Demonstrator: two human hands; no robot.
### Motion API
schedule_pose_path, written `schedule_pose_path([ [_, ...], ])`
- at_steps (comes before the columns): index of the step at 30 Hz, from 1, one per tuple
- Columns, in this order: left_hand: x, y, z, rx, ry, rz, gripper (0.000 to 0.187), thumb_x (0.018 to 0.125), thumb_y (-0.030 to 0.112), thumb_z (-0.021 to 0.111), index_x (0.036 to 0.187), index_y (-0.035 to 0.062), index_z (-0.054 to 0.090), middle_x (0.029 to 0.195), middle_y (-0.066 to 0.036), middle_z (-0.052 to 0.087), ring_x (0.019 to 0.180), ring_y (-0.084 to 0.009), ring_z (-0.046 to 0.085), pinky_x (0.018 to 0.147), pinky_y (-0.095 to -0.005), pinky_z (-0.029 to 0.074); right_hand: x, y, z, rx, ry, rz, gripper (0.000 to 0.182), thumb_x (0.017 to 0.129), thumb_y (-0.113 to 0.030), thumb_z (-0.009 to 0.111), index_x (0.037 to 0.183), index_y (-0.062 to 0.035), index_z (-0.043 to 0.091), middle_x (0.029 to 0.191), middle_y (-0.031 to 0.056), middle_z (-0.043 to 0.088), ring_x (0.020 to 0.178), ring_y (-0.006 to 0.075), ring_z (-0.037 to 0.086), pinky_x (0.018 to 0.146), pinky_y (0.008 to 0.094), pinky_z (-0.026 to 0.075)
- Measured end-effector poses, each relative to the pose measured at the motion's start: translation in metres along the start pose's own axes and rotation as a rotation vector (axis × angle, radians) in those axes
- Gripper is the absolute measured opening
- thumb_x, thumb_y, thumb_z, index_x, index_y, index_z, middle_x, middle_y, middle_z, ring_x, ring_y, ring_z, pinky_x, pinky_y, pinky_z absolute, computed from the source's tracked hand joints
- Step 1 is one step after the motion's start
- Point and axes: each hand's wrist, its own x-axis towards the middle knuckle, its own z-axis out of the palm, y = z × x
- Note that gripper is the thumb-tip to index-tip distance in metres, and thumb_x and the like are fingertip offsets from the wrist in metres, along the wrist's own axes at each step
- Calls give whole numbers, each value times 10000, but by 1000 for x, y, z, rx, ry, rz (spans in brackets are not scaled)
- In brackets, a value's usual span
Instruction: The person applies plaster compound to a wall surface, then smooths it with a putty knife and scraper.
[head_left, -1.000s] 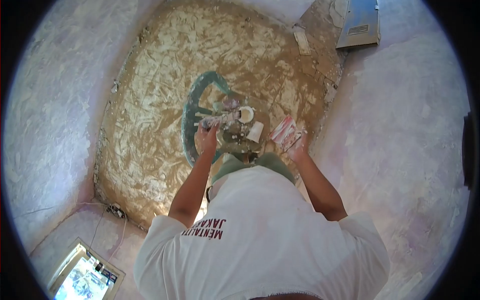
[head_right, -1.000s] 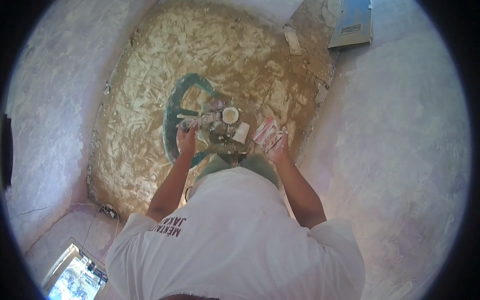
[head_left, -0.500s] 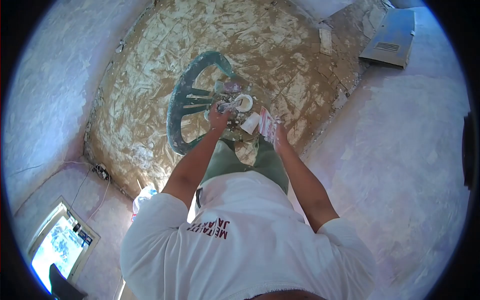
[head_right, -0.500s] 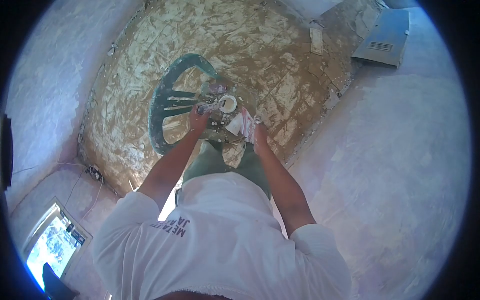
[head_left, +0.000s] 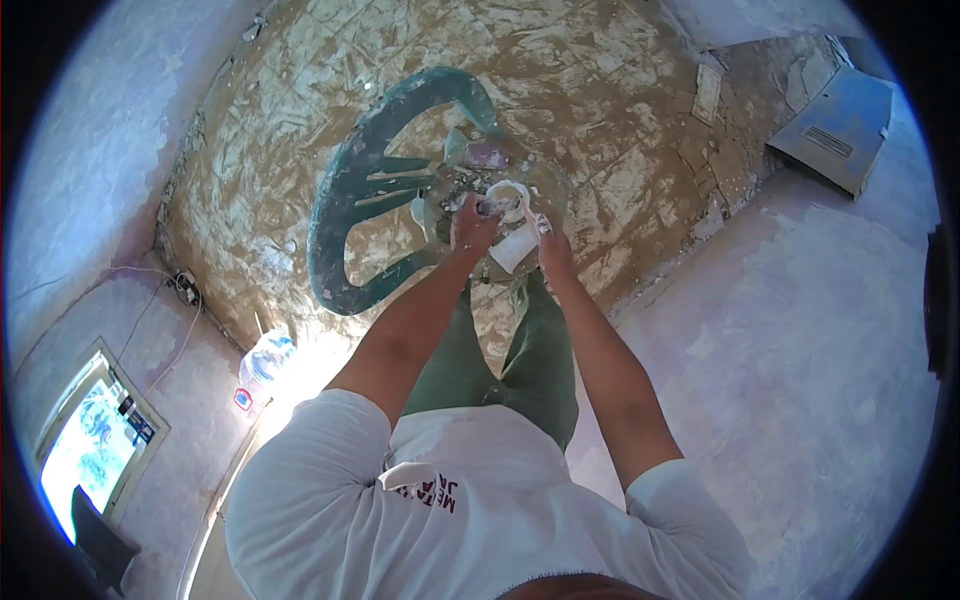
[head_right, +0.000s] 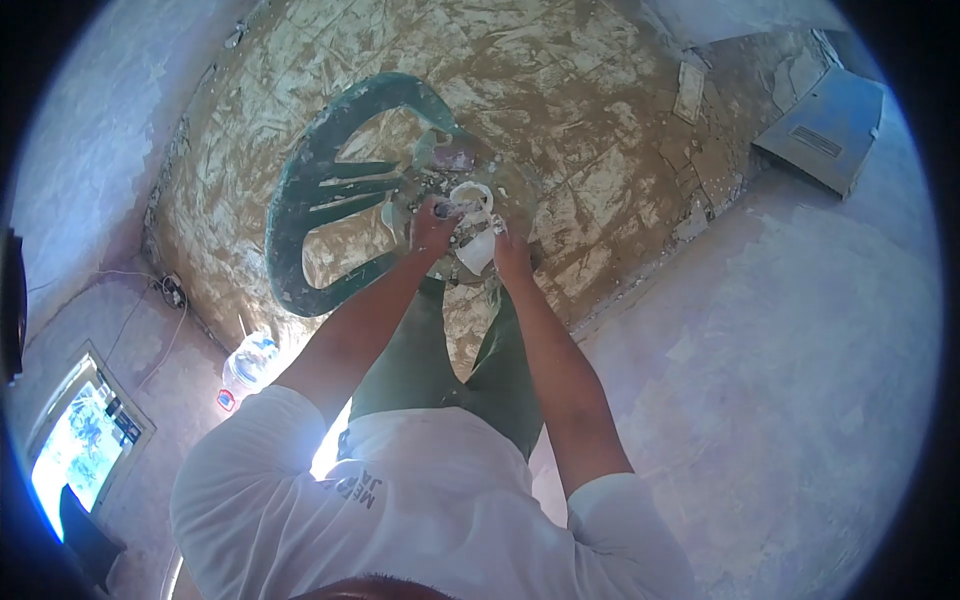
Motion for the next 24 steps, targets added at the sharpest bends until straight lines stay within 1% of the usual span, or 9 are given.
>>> schedule_pose_path([
  [2, 8, -7, 8, 36, -61, -46, 379, 724, 305, 707, 1002, 90, 566, 913, -145, 649, 872, -341, 621, 751, -428, 479, 0, 2, 9, 15, 46, -90, 463, 940, -391, 410, 984, 44, 561, 829, 266, 576, 819, 446, 553, 728, 432, 426],
  [5, 13, -5, 9, 162, -43, -42, 368, 742, 294, 684, 1016, 91, 544, 924, -163, 640, 875, -363, 611, 748, -451, 478, 0, 8, 24, -2, 93, -70, 442, 938, -364, 407, 993, 44, 566, 856, 267, 587, 844, 455, 548, 734, 440, 428],
  [8, 15, -4, 3, 196, -69, 9, 359, 758, 277, 660, 1036, 99, 519, 934, -171, 630, 881, -378, 601, 744, -474, 476, 4, 22, 35, -123, 94, -131, 412, 931, -330, 415, 1015, 40, 574, 895, 273, 595, 880, 451, 550, 748, 455, 429],
  [11, 13, -10, -3, 242, -100, 63, 356, 769, 263, 644, 1053, 102, 504, 937, -167, 621, 878, -380, 599, 739, -480, 478, 10, 30, 44, -218, 119, -60, 388, 924, -300, 424, 1050, 34, 578, 899, 273, 602, 883, 451, 554, 751, 467, 433],
  [14, 7, -10, -11, 235, -66, 148, 338, 785, 248, 627, 1061, 104, 497, 978, -160, 605, 884, -377, 599, 740, -480, 479, 14, 28, 49, -251, 162, 21, 372, 918, -277, 431, 1046, 35, 588, 892, 275, 608, 871, 453, 562, 739, 466, 438],
  [17, 6, -10, -16, 265, -50, 198, 325, 802, 243, 613, 1072, 105, 498, 1035, -153, 587, 895, -373, 597, 745, -476, 482, 12, 22, 50, -197, 208, 5, 375, 923, -277, 428, 1031, 38, 600, 876, 270, 615, 853, 452, 569, 725, 463, 444],
  [20, 12, -16, -6, 232, -76, 155, 378, 792, 265, 613, 1128, 109, 536, 1076, -162, 596, 965, -353, 580, 787, -454, 474, 12, 31, 53, -200, 220, 42, 381, 930, -280, 424, 1017, 44, 605, 874, 268, 618, 851, 446, 576, 717, 459, 445],
  [23, 19, -24, 8, 231, -34, 163, 367, 796, 264, 621, 1119, 106, 550, 1023, -163, 618, 928, -354, 594, 778, -451, 474, 9, 32, 55, -161, 229, 41, 400, 938, -297, 420, 1021, 49, 601, 845, 266, 619, 827, 438, 585, 704, 450, 445],
  [24, 21, -21, 9, 239, -65, 116, 361, 799, 265, 622, 1114, 106, 544, 1004, -164, 621, 917, -358, 598, 775, -455, 477, 8, 30, 55, -150, 236, 34, 402, 938, -300, 420, 1020, 51, 600, 837, 265, 618, 817, 435, 586, 699, 446, 445],
])
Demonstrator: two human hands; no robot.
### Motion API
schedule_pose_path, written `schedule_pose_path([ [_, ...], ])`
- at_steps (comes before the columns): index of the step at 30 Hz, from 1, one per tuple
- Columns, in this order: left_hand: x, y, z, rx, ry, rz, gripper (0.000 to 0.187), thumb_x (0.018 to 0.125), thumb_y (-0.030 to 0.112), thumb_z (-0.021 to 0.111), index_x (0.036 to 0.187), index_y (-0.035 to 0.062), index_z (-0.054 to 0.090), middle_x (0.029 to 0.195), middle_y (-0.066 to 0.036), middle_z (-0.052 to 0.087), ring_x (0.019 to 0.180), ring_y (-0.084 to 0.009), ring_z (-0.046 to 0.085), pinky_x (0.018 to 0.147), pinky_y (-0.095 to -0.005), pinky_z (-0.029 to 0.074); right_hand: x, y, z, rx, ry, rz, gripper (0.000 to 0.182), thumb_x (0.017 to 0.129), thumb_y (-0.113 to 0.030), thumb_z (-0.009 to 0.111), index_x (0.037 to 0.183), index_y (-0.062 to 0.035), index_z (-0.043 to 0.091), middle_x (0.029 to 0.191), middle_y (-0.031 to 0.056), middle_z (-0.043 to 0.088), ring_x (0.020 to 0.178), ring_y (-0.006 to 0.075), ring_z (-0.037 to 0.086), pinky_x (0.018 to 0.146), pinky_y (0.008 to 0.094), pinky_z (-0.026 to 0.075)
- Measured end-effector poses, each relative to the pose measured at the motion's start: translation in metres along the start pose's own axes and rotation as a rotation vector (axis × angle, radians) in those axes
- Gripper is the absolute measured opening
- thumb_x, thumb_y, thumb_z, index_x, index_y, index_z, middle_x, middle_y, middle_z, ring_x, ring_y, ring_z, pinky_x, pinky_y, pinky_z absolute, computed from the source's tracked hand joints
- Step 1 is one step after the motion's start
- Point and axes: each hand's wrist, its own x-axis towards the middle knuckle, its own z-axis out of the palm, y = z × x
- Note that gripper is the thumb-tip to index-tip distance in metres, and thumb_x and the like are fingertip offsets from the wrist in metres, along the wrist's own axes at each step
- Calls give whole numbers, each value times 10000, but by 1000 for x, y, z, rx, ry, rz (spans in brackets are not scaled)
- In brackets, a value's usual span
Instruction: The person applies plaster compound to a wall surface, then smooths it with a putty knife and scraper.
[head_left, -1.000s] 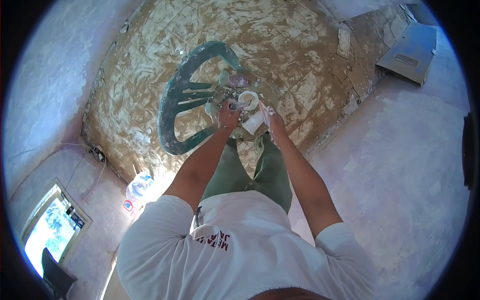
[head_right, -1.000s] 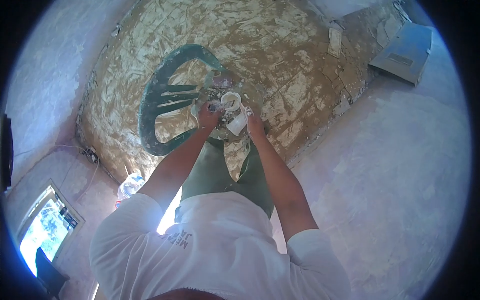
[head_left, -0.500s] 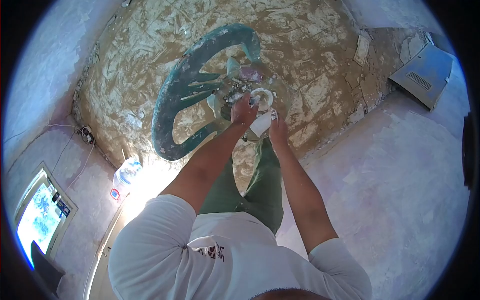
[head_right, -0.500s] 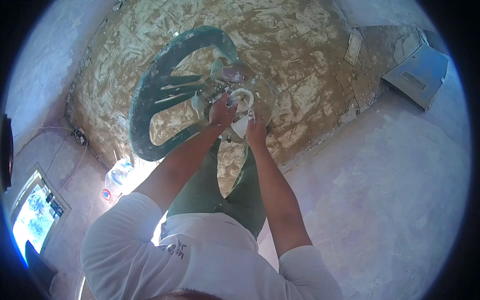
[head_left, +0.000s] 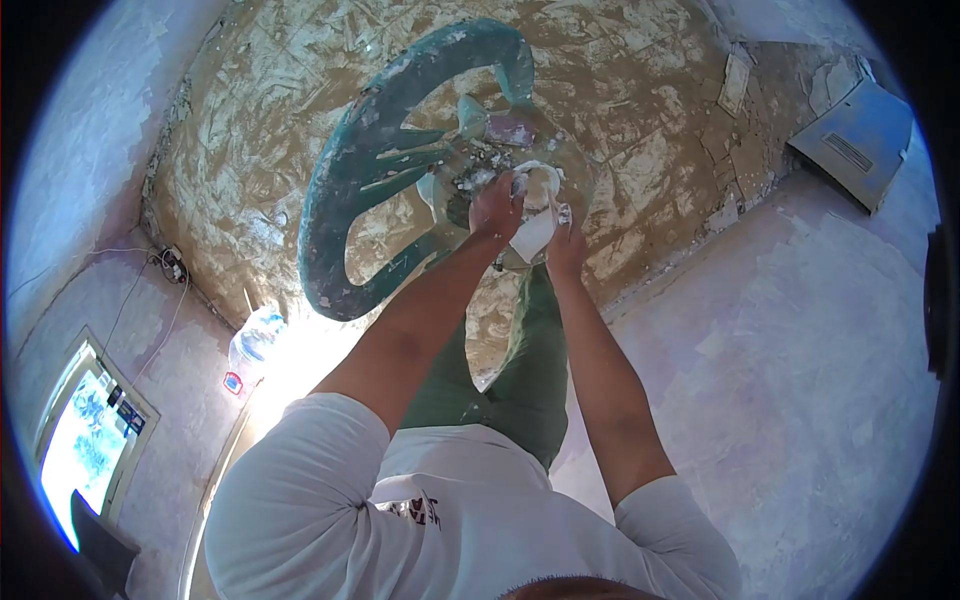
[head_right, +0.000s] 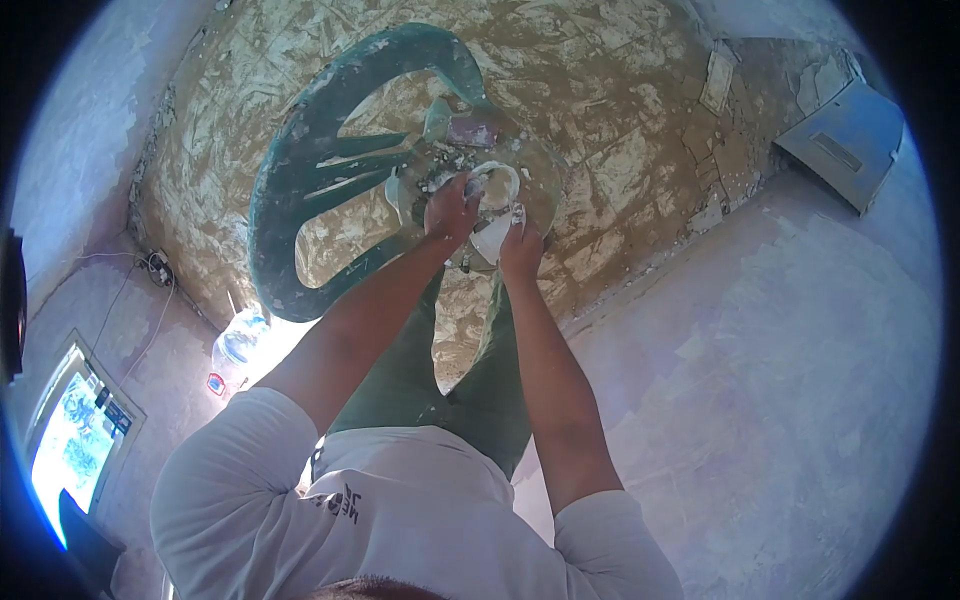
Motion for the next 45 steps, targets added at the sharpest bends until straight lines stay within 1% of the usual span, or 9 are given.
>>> schedule_pose_path([
  [11, 13, -20, -4, -396, -92, -127, 391, 745, 247, 681, 1067, 44, 589, 822, -172, 654, 761, -277, 644, 696, -365, 493, 1, -5, -4, 81, 55, 108, 506, 940, -396, 399, 910, 72, 587, 786, 218, 612, 724, 361, 571, 674, 407, 422],
  [14, 14, -41, 3, -708, -32, -44, 398, 726, 234, 707, 1040, 13, 603, 848, -136, 668, 724, -202, 643, 679, -321, 492, 16, 38, 9, 266, 49, 123, 421, 952, -319, 420, 1059, 60, 571, 806, 256, 613, 765, 377, 584, 705, 410, 443],
  [16, 11, -44, -6, -744, -46, -80, 416, 721, 225, 720, 1044, -5, 598, 881, -119, 672, 726, -176, 638, 676, -315, 493, 42, 115, 24, 0, -27, 101, 423, 952, -330, 419, 1099, 42, 556, 860, 231, 619, 788, 314, 591, 736, 388, 446],
  [18, 10, -46, -12, -714, -28, -116, 421, 721, 218, 727, 1043, -21, 596, 906, -110, 672, 735, -162, 636, 674, -311, 494, 45, 123, 24, 155, -41, 246, 432, 950, -349, 416, 1143, 18, 536, 935, 191, 617, 838, 257, 592, 770, 369, 448],
  [20, 10, -48, -15, -618, 20, -149, 414, 727, 211, 726, 1035, -35, 598, 923, -109, 671, 751, -160, 638, 672, -311, 497, 32, 76, 6, 734, 8, 553, 449, 948, -375, 409, 1190, -11, 512, 1031, 137, 608, 913, 206, 588, 806, 351, 448],
  [23, 6, -37, -29, -583, 6, -195, 403, 735, 200, 723, 1040, -30, 595, 926, -107, 670, 761, -139, 633, 672, -302, 500, 26, 53, -10, 1037, -92, 505, 514, 942, -443, 375, 1252, -44, 471, 1197, 79, 541, 1048, 206, 549, 862, 350, 435],
  [26, 9, -51, -22, -874, -86, -209, 413, 735, 208, 728, 1053, -17, 592, 922, -95, 669, 766, -125, 624, 656, -283, 503, 23, 36, -22, 1104, -93, 585, 591, 935, -488, 347, 1332, -52, 384, 1293, 73, 480, 1176, 238, 478, 920, 398, 407],
  [29, 14, -66, -18, -833, -79, -219, 373, 745, 149, 721, 1055, -10, 589, 918, -80, 666, 763, -119, 619, 633, -261, 501, 22, 31, -26, 1074, -91, 536, 644, 928, -521, 323, 1368, -51, 337, 1361, 92, 424, 1233, 276, 428, 976, 435, 362],
  [45, 7, -57, -48, -994, -92, -311, 325, 763, 97, 718, 1047, 12, 584, 955, -52, 657, 797, -99, 606, 648, -245, 486, 21, 1, -36, 1249, -112, 571, 714, 913, -559, 260, 1376, -18, 304, 1400, 120, 372, 1278, 298, 370, 1054, 425, 290],
])
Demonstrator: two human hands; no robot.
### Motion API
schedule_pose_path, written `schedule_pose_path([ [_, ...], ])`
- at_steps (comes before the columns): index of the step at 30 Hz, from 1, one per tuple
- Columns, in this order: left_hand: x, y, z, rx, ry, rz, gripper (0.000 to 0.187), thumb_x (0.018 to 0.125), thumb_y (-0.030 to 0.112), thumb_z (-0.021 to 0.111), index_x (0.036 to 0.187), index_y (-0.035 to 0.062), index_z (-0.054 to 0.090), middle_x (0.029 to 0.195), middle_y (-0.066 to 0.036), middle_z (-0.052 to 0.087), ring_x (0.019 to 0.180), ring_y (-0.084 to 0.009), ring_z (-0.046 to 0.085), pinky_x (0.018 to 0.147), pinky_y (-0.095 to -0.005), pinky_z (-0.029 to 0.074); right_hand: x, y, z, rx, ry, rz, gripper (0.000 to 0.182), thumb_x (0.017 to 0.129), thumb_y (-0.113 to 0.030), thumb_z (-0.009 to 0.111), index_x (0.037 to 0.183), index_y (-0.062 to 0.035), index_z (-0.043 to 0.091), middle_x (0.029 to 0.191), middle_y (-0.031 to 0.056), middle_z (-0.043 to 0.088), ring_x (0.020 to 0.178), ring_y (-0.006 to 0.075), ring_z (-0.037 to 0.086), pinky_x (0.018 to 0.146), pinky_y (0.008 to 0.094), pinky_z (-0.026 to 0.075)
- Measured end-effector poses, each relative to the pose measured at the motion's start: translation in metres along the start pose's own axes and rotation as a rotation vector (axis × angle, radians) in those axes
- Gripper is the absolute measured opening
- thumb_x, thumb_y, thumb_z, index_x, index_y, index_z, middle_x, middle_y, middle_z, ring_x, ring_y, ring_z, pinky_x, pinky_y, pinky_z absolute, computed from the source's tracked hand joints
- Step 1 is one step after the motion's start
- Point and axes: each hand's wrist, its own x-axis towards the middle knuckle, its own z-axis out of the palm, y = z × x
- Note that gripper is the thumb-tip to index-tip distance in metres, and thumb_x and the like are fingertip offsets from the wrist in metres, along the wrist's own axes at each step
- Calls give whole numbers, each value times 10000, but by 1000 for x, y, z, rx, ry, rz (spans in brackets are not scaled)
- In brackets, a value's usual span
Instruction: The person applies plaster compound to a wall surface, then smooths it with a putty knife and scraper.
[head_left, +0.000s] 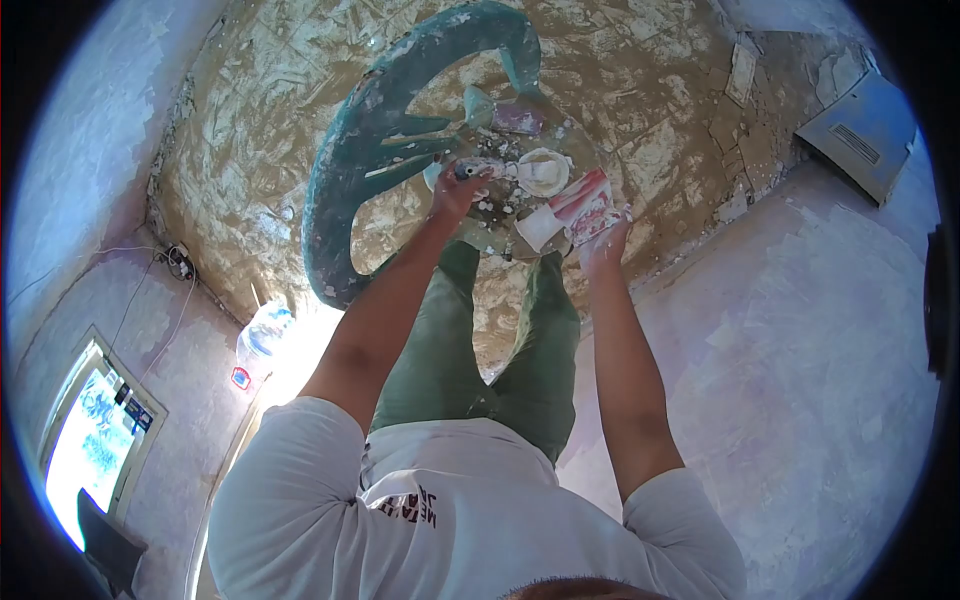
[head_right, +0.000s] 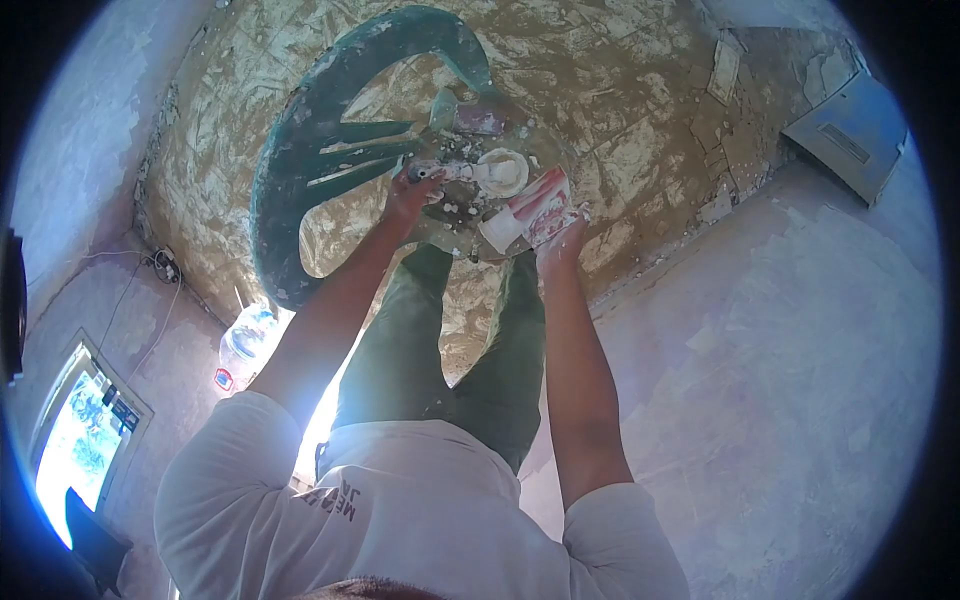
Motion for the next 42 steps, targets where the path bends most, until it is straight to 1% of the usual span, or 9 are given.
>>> schedule_pose_path([
  [14, -61, 58, -15, -216, -228, -46, 446, 802, 46, 626, 1224, 38, 483, 1037, -66, 600, 843, -160, 608, 781, -318, 497, -34, -12, 5, 242, -275, 171, 635, 935, -517, 219, 1359, -62, 345, 1376, 125, 393, 1255, 300, 392, 1043, 451, 314],
  [18, -111, 112, -15, -459, -317, 17, 439, 726, -91, 591, 1153, -12, 527, 1135, -170, 585, 957, -243, 611, 817, -351, 506, -103, -40, 47, 352, -304, 355, 645, 920, -541, 286, 1359, -73, 352, 1370, 124, 409, 1236, 305, 420, 1013, 465, 351],
  [21, -139, 157, -24, -440, -605, 111, 427, 709, -109, 583, 1121, -5, 544, 1167, -210, 561, 962, -275, 609, 790, -355, 509, -172, -72, 76, 369, -421, 438, 608, 903, -530, 368, 1323, -92, 411, 1321, 144, 466, 1177, 321, 483, 907, 501, 443],
  [22, -149, 173, -23, -437, -634, 174, 403, 684, -136, 567, 1060, 10, 567, 1160, -251, 550, 950, -315, 607, 727, -351, 513, -197, -82, 85, 407, -478, 415, 626, 908, -516, 399, 1354, -79, 362, 1353, 131, 429, 1217, 309, 442, 987, 474, 378],
  [29, -212, 277, -23, -343, -987, 358, 327, 619, -139, 612, 881, 51, 565, 1124, -239, 517, 1010, -404, 567, 602, -317, 538, -336, -122, 112, 344, -688, 350, 704, 876, -604, 383, 1350, -84, 380, 1309, 129, 481, 1166, 309, 496, 917, 476, 436],
  [30, -217, 293, -22, -267, -1045, 386, 269, 614, -131, 643, 794, 55, 570, 1090, -214, 547, 1015, -426, 557, 657, -391, 535, -354, -122, 113, 335, -664, 333, 712, 871, -612, 381, 1350, -86, 383, 1312, 130, 479, 1167, 306, 495, 916, 474, 437],
  [37, -268, 372, 15, -91, -1453, 580, 157, 639, -43, 689, 619, 57, 569, 957, -216, 622, 925, -372, 601, 813, -510, 449, -454, -116, 102, 597, -618, 224, 703, 865, -599, 412, 1348, -89, 395, 1321, 170, 474, 1125, 337, 536, 842, 522, 492],
  [40, -284, 382, 29, -55, -1530, 609, 147, 676, -13, 676, 622, 89, 584, 937, -206, 638, 878, -342, 610, 826, -518, 426, -468, -101, 64, 647, -991, 160, 723, 862, -625, 384, 1353, -94, 393, 1317, 126, 479, 1152, 291, 515, 920, 472, 442],
  [42, -301, 383, 42, -21, -1584, 632, 166, 698, -25, 657, 619, 101, 585, 948, -207, 636, 874, -325, 610, 831, -512, 422, -491, -97, 47, 626, -947, 89, 719, 858, -626, 390, 1349, -102, 401, 1308, 124, 488, 1146, 291, 520, 910, 469, 448],
])
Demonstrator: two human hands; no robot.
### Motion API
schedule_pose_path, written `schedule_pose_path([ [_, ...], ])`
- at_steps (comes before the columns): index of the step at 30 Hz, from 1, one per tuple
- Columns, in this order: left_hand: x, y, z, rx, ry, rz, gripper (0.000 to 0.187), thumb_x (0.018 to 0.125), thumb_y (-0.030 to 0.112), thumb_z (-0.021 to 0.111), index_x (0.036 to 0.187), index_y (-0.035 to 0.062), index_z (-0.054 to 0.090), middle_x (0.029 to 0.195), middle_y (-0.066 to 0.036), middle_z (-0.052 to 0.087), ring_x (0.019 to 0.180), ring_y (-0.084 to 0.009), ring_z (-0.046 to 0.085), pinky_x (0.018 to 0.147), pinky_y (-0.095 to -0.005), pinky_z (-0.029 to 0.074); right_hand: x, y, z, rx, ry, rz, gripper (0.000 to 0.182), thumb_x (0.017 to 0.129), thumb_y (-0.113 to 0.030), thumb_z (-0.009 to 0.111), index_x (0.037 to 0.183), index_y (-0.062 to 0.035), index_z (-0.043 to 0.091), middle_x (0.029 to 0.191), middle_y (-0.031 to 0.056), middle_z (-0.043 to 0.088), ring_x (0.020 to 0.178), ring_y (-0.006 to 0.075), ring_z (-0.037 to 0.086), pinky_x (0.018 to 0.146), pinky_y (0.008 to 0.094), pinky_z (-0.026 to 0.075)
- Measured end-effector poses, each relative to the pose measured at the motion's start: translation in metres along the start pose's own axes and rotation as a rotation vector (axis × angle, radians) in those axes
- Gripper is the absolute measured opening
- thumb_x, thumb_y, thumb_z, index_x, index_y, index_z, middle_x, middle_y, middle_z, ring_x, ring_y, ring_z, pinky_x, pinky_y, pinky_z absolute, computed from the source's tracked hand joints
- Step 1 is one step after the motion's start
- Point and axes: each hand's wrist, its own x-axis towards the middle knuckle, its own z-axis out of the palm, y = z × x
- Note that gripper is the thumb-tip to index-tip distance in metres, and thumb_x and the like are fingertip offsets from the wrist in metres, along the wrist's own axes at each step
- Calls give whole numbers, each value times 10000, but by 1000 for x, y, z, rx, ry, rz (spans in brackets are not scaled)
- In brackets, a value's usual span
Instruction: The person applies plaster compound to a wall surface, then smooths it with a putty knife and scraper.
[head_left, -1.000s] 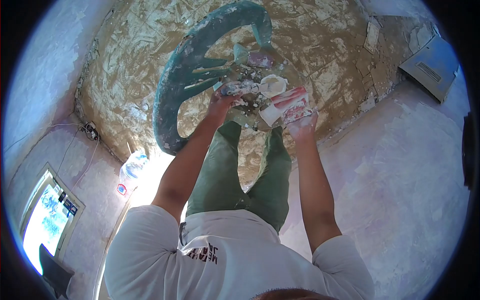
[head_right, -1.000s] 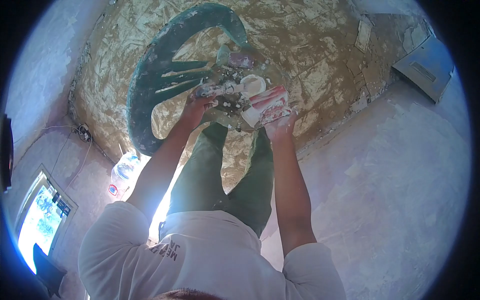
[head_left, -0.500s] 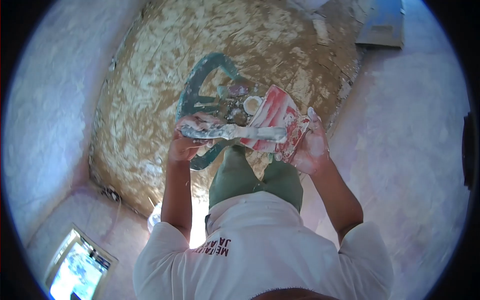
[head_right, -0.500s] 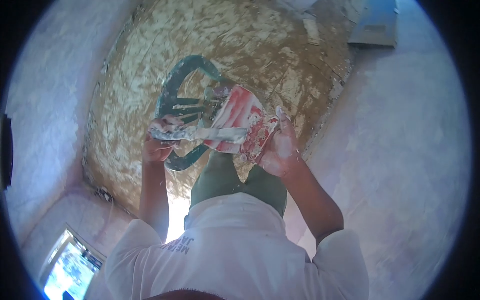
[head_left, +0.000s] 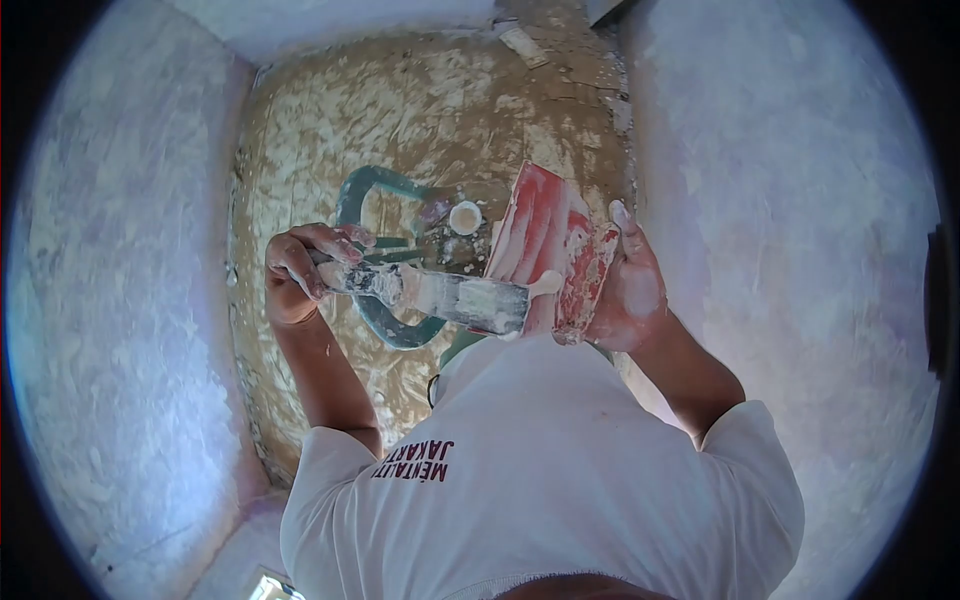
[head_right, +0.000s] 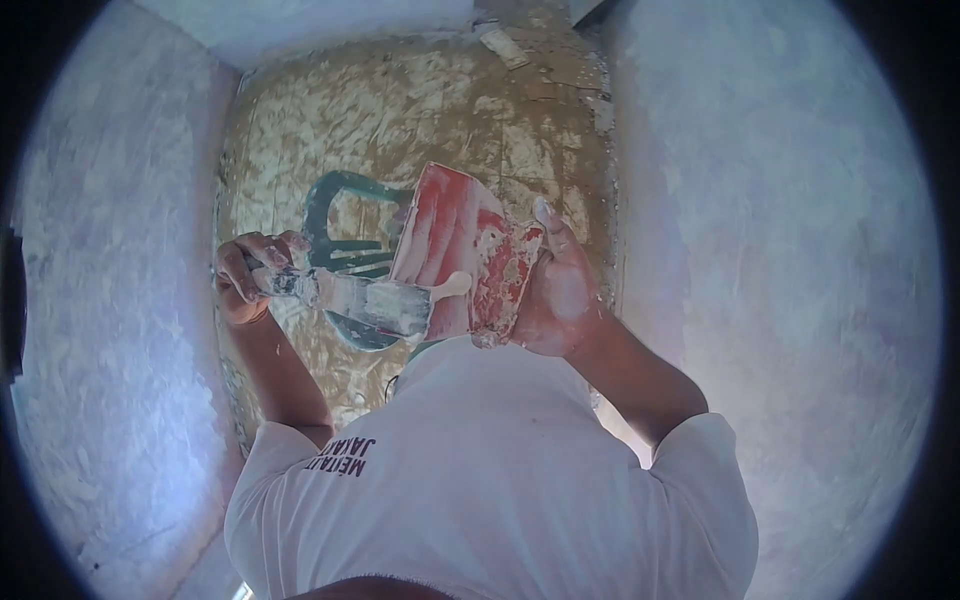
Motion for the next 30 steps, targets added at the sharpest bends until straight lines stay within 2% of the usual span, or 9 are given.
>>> schedule_pose_path([
  [4, 22, -13, 28, -81, -133, -39, 181, 708, -38, 643, 612, 103, 579, 961, -201, 632, 875, -316, 603, 839, -513, 418, -59, 12, 0, 44, -29, -135, 715, 849, -635, 396, 1340, -115, 417, 1299, 121, 497, 1136, 298, 526, 860, 481, 467],
  [7, 32, -27, 51, -128, -171, -38, 185, 720, -22, 637, 602, 99, 560, 955, -196, 626, 886, -316, 597, 835, -511, 423, -97, 22, -11, 32, -241, -160, 714, 843, -636, 401, 1333, -118, 424, 1300, 122, 498, 1137, 305, 525, 824, 491, 475],
  [12, 29, -43, 108, -262, -184, -149, 177, 775, 62, 624, 642, 76, 508, 980, -215, 590, 927, -366, 583, 835, -521, 443, -170, 71, -28, 43, -244, -390, 721, 834, -636, 413, 1327, -111, 429, 1279, 134, 511, 1092, 307, 546, 785, 494, 481],
  [16, 20, -90, 143, -367, -37, -271, 115, 785, 75, 620, 763, 68, 508, 1056, -236, 550, 945, -410, 566, 909, -544, 434, -229, 99, -32, 151, -58, -661, 736, 831, -633, 420, 1324, -87, 426, 1270, 141, 513, 1076, 315, 548, 805, 480, 479],
  [19, -19, -122, 191, -332, 123, -302, 91, 776, 34, 604, 812, 69, 528, 1007, -202, 578, 942, -338, 585, 928, -503, 431, -264, 152, -60, 73, -22, -834, 745, 828, -626, 428, 1325, -70, 421, 1293, 149, 494, 1114, 328, 527, 850, 472, 468],
  [22, -26, -167, 223, -582, 258, -620, 106, 772, 4, 579, 861, 41, 536, 932, -141, 602, 917, -248, 593, 945, -436, 429, -298, 169, -66, 113, -67, -971, 697, 857, -561, 412, 1352, -71, 392, 1331, 150, 468, 1206, 333, 461, 997, 491, 372],
  [25, -58, -204, 255, -617, 386, -809, 98, 786, 14, 571, 882, 11, 550, 892, -102, 615, 871, -197, 593, 930, -390, 441, -321, 201, -76, 103, -81, -1103, 694, 846, -547, 427, 1351, -72, 389, 1341, 148, 457, 1209, 330, 458, 990, 492, 379],
  [26, -102, -224, 252, -632, 329, -829, 107, 792, 25, 577, 896, 9, 556, 893, -101, 615, 860, -200, 592, 927, -387, 444, -325, 232, -109, 115, -93, -1153, 692, 844, -541, 429, 1351, -72, 388, 1342, 147, 456, 1207, 332, 460, 986, 495, 381],
  [30, -145, -254, 271, -621, 227, -1039, 131, 817, 75, 601, 933, 19, 578, 886, -92, 613, 846, -197, 594, 905, -385, 461, -343, 274, -144, 201, -115, -1342, 709, 834, -547, 435, 1351, -65, 377, 1351, 158, 434, 1210, 338, 447, 992, 504, 361],
])
